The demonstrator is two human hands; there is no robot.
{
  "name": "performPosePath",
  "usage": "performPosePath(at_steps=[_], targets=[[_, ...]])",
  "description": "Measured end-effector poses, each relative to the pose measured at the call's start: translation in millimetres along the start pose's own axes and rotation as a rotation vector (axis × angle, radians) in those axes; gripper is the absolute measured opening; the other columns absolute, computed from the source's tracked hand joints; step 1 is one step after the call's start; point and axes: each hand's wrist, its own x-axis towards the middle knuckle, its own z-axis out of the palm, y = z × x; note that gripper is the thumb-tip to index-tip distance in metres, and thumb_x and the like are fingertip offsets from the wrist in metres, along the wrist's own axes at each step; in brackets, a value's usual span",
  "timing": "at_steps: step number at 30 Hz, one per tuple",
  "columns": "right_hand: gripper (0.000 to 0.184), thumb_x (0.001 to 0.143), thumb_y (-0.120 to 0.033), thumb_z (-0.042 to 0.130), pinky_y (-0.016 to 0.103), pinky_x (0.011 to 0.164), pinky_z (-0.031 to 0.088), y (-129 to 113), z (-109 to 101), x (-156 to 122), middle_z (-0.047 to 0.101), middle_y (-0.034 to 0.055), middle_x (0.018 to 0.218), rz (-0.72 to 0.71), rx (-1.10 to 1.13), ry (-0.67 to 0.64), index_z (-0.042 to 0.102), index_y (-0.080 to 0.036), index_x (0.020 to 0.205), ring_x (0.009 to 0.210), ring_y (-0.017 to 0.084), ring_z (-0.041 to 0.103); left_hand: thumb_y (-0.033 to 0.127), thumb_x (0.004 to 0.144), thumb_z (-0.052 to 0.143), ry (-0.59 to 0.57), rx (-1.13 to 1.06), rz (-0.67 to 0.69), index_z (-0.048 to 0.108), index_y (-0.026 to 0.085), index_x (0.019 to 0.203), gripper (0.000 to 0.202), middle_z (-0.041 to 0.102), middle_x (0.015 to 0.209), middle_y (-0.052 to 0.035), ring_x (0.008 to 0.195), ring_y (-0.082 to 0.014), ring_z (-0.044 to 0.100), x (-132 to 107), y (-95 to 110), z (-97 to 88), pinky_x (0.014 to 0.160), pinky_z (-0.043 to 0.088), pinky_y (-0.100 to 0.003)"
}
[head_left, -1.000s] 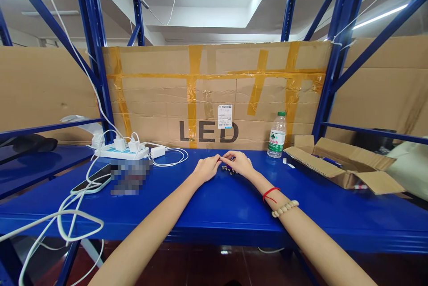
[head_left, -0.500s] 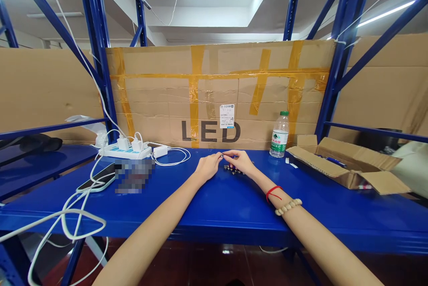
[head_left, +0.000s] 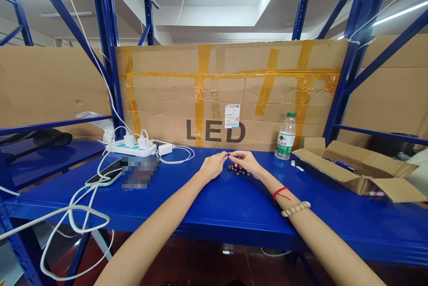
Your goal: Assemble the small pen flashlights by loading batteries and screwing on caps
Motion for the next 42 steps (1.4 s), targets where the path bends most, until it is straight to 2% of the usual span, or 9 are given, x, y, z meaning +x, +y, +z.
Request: performPosePath(at_steps=[13,26,36,42], targets=[[0.052,0.057,-0.047,0.067,0.017,0.038,0.032,-2.3,0.4,0.5,0.053,-0.0029,0.052,0.000,0.068,-0.026,0.065,-0.012,0.096,0.044,0.005,0.043,0.029,0.092,0.021,0.028,0.006,0.011,0.045,0.022,0.102,0.026,0.060,0.104,-0.0029,0.095,-0.0177,0.057,-1.1,3.5,-3.3,0.073,0.044,-0.026],[0.042,0.059,-0.047,0.068,0.015,0.040,0.031,3.5,-0.6,3.7,0.058,-0.0010,0.070,0.043,0.155,-0.059,0.066,-0.018,0.089,0.048,0.003,0.045,0.029,0.092,0.023,0.063,-0.002,0.014,0.045,0.021,0.099,0.025,0.061,0.102,-0.0023,0.093,-0.0180,0.058,-0.8,3.6,-2.2,0.071,0.044,-0.026],[0.046,0.057,-0.043,0.070,0.016,0.040,0.030,-0.2,-1.7,1.9,0.054,-0.0032,0.058,0.043,0.163,-0.075,0.065,-0.016,0.094,0.047,0.004,0.043,0.028,0.092,0.023,0.079,-0.006,0.042,0.046,0.020,0.095,0.025,0.061,0.099,-0.0030,0.091,-0.0178,0.058,-1.0,4.8,-2.7,0.072,0.044,-0.027],[0.046,0.056,-0.042,0.071,0.017,0.040,0.031,1.9,-3.3,3.5,0.057,-0.0017,0.060,0.032,0.116,-0.033,0.065,-0.014,0.092,0.047,0.005,0.045,0.027,0.092,0.023,0.047,-0.030,0.063,0.045,0.019,0.095,0.024,0.059,0.099,-0.0044,0.092,-0.0165,0.056,0.3,0.1,2.4,0.078,0.043,-0.028]])
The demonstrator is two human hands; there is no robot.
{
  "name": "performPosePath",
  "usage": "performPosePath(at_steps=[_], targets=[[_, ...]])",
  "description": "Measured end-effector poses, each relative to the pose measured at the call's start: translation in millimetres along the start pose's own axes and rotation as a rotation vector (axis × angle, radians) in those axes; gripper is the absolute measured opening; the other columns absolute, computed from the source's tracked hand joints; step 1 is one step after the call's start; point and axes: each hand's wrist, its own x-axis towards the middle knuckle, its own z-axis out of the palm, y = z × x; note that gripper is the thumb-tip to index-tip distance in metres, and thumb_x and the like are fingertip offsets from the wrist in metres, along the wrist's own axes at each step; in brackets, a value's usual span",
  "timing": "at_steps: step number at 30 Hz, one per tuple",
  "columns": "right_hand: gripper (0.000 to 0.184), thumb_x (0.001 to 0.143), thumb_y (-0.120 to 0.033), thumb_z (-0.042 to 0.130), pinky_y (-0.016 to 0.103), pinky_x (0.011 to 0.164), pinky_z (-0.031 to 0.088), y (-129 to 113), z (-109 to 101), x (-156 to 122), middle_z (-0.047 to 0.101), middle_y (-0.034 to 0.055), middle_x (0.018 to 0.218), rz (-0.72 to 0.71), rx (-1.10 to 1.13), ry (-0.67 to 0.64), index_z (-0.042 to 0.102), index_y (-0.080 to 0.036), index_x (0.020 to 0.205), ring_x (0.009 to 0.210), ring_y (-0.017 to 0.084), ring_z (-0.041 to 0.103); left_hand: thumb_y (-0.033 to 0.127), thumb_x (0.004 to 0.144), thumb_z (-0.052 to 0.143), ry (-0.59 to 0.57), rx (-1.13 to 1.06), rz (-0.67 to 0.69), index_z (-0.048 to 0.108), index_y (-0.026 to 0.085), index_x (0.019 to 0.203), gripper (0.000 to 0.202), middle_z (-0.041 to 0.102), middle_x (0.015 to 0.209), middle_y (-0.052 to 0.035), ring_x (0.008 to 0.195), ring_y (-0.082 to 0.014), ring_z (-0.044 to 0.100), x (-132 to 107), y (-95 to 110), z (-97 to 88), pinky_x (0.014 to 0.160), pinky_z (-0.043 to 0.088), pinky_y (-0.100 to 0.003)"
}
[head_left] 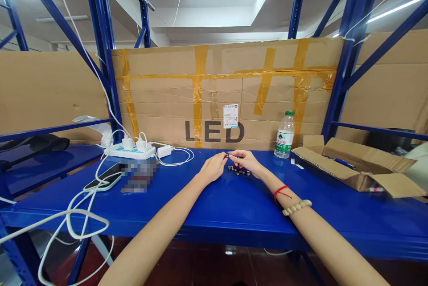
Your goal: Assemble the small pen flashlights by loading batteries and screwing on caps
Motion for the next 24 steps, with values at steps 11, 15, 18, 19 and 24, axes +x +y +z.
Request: performPosePath(at_steps=[11,15,18,19,24], targets=[[0.039,0.052,-0.040,0.072,0.017,0.035,0.030,-4.6,3.7,-6.4,0.052,-0.0045,0.048,-0.061,-0.061,-0.023,0.065,-0.012,0.077,0.040,0.005,0.043,0.026,0.091,0.025,-0.069,-0.086,0.077,0.045,0.021,0.096,0.020,0.058,0.098,-0.0028,0.090,-0.0160,0.056,-4.4,-7.2,-1.4,0.075,0.044,-0.027],[0.037,0.050,-0.042,0.072,0.017,0.034,0.030,-3.7,2.5,-5.9,0.051,-0.0045,0.045,-0.097,-0.077,-0.040,0.063,-0.012,0.069,0.039,0.005,0.043,0.026,0.091,0.025,-0.070,-0.067,0.089,0.045,0.020,0.095,0.021,0.059,0.096,-0.0030,0.089,-0.0171,0.057,-5.5,-7.1,-1.3,0.072,0.044,-0.026],[0.037,0.049,-0.043,0.072,0.018,0.033,0.030,-4.1,1.6,-6.0,0.049,-0.0050,0.042,-0.099,-0.112,-0.052,0.061,-0.012,0.066,0.037,0.005,0.042,0.025,0.091,0.026,-0.074,-0.044,0.108,0.046,0.019,0.095,0.021,0.059,0.096,-0.0036,0.087,-0.0173,0.058,-6.1,-6.8,-1.4,0.071,0.045,-0.026],[0.037,0.049,-0.043,0.073,0.018,0.033,0.029,-4.6,1.5,-6.3,0.048,-0.0051,0.041,-0.100,-0.127,-0.057,0.061,-0.012,0.065,0.036,0.005,0.041,0.025,0.091,0.026,-0.077,-0.036,0.113,0.046,0.019,0.095,0.021,0.060,0.096,-0.0037,0.087,-0.0172,0.058,-6.3,-6.8,-1.5,0.071,0.045,-0.026],[0.036,0.049,-0.045,0.072,0.018,0.033,0.029,-7.4,2.0,-8.6,0.048,-0.0047,0.040,-0.124,-0.189,-0.057,0.059,-0.013,0.061,0.035,0.006,0.041,0.025,0.091,0.027,-0.075,-0.007,0.129,0.047,0.019,0.100,0.023,0.060,0.099,-0.0038,0.090,-0.0165,0.058,-7.2,-6.7,-1.4,0.073,0.045,-0.025]])
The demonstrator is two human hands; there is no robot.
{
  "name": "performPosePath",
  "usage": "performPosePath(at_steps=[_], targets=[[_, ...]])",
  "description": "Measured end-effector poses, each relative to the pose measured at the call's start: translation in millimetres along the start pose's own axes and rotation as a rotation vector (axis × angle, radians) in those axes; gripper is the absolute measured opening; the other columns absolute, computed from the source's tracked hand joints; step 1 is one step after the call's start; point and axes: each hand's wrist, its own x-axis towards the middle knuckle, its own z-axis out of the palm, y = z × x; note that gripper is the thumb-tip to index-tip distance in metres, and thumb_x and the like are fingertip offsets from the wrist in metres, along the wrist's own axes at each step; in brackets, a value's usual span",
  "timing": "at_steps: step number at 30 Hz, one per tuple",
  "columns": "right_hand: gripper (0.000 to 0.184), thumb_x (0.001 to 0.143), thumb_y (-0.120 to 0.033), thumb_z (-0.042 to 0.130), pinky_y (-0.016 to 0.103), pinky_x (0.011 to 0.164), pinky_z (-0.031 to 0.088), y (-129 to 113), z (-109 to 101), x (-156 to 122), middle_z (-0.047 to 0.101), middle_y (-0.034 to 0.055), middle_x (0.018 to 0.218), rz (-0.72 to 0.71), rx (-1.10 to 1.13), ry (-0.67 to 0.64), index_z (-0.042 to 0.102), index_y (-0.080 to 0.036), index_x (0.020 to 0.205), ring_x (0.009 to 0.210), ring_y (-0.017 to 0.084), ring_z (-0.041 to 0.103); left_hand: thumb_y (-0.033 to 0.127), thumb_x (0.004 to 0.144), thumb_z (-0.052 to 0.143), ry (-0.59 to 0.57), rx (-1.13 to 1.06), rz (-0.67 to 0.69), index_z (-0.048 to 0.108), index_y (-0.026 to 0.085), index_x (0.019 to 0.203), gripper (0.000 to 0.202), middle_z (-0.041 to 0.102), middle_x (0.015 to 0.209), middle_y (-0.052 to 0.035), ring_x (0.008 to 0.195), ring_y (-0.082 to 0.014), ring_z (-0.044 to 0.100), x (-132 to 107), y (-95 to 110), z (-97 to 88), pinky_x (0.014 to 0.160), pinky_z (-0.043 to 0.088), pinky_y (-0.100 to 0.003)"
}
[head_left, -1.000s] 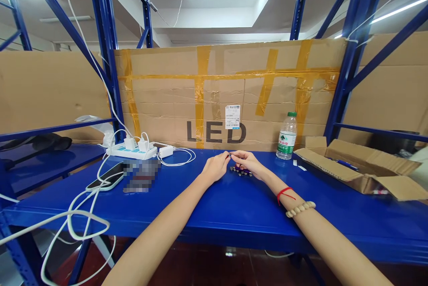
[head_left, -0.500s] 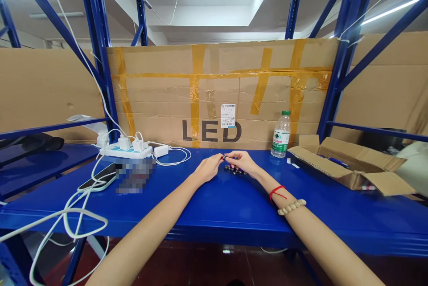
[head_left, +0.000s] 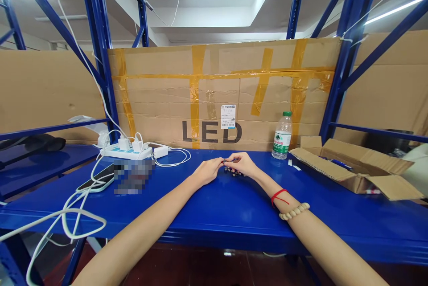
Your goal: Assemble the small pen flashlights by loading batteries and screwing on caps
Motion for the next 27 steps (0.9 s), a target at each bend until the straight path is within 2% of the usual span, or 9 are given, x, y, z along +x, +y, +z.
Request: performPosePath(at_steps=[13,20,27], targets=[[0.036,0.051,-0.047,0.072,0.020,0.037,0.035,7.8,1.1,4.6,0.052,-0.0020,0.044,-0.062,-0.022,0.033,0.058,-0.014,0.058,0.037,0.008,0.046,0.024,0.090,0.032,0.079,0.033,-0.020,0.050,0.017,0.108,0.026,0.059,0.108,-0.0056,0.100,-0.0153,0.055,0.2,-0.1,1.1,0.085,0.043,-0.026],[0.039,0.055,-0.050,0.068,0.018,0.034,0.032,9.6,2.9,5.1,0.047,-0.0035,0.037,-0.032,-0.076,0.045,0.052,-0.015,0.051,0.033,0.006,0.042,0.022,0.090,0.033,0.071,0.088,-0.011,0.052,0.017,0.099,0.022,0.062,0.097,-0.0040,0.092,-0.0158,0.057,1.6,3.1,-1.8,0.079,0.044,-0.026],[0.039,0.061,-0.054,0.062,0.020,0.040,0.037,21.8,0.8,9.2,0.052,-0.0016,0.042,-0.051,-0.228,0.064,0.056,-0.016,0.057,0.038,0.010,0.050,0.027,0.090,0.032,0.030,0.058,-0.047,0.051,0.019,0.093,0.021,0.062,0.095,-0.0029,0.087,-0.0152,0.058,3.0,1.8,-0.9,0.073,0.044,-0.024]])
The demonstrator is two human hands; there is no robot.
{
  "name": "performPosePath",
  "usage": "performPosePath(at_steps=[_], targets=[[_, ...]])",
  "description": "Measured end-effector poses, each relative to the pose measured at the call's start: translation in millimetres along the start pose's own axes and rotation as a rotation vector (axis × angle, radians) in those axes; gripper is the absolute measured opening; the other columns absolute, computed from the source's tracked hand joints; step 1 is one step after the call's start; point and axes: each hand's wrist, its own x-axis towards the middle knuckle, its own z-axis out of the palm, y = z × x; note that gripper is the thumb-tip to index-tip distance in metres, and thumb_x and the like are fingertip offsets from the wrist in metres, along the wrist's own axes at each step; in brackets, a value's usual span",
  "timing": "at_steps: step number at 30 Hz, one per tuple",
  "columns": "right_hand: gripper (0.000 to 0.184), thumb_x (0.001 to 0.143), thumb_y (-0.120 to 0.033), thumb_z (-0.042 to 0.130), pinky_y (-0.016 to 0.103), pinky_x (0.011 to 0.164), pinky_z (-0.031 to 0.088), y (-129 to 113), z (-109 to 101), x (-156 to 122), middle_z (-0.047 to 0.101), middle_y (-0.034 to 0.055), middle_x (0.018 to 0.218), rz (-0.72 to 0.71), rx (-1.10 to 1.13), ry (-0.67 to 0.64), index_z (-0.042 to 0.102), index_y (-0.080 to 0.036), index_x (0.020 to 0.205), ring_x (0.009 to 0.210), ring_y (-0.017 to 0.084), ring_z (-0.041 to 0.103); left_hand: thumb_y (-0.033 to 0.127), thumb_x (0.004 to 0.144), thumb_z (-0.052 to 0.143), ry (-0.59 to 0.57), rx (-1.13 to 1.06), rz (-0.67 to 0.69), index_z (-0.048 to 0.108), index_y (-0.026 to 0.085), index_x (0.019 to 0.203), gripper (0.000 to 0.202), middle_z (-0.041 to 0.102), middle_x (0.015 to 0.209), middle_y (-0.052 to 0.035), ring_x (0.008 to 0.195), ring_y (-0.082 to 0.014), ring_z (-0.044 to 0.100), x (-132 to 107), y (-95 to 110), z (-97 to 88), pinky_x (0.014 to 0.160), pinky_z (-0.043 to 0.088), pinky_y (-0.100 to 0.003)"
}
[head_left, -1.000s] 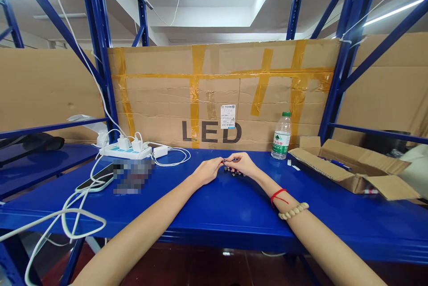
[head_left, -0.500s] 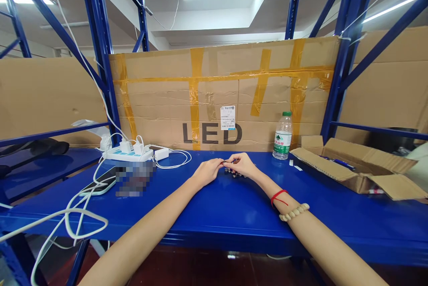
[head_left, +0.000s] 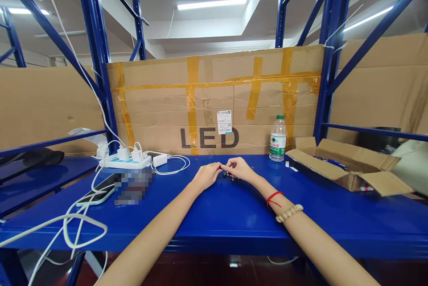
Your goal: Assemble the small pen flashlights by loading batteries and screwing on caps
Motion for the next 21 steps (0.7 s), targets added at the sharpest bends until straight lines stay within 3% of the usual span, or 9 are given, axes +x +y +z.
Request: performPosePath(at_steps=[10,21], targets=[[0.030,0.077,-0.045,0.047,0.021,0.051,0.033,-27.7,-11.9,-10.6,0.060,-0.0022,0.053,-0.040,-0.479,-0.071,0.058,-0.020,0.067,0.050,0.010,0.054,0.027,0.090,0.032,-0.039,-0.030,0.021,0.048,0.023,0.105,0.023,0.061,0.102,-0.0015,0.095,-0.0153,0.057,0.1,0.8,-0.9,0.075,0.044,-0.024],[0.030,0.080,-0.044,0.043,0.022,0.053,0.033,-28.8,-9.6,-10.9,0.063,-0.0007,0.060,-0.055,-0.523,-0.111,0.059,-0.021,0.071,0.057,0.013,0.057,0.028,0.088,0.032,-0.079,0.054,-0.055,0.048,0.022,0.098,0.020,0.062,0.098,-0.0037,0.091,-0.0186,0.059,-1.0,0.9,-1.2,0.073,0.045,-0.027]])
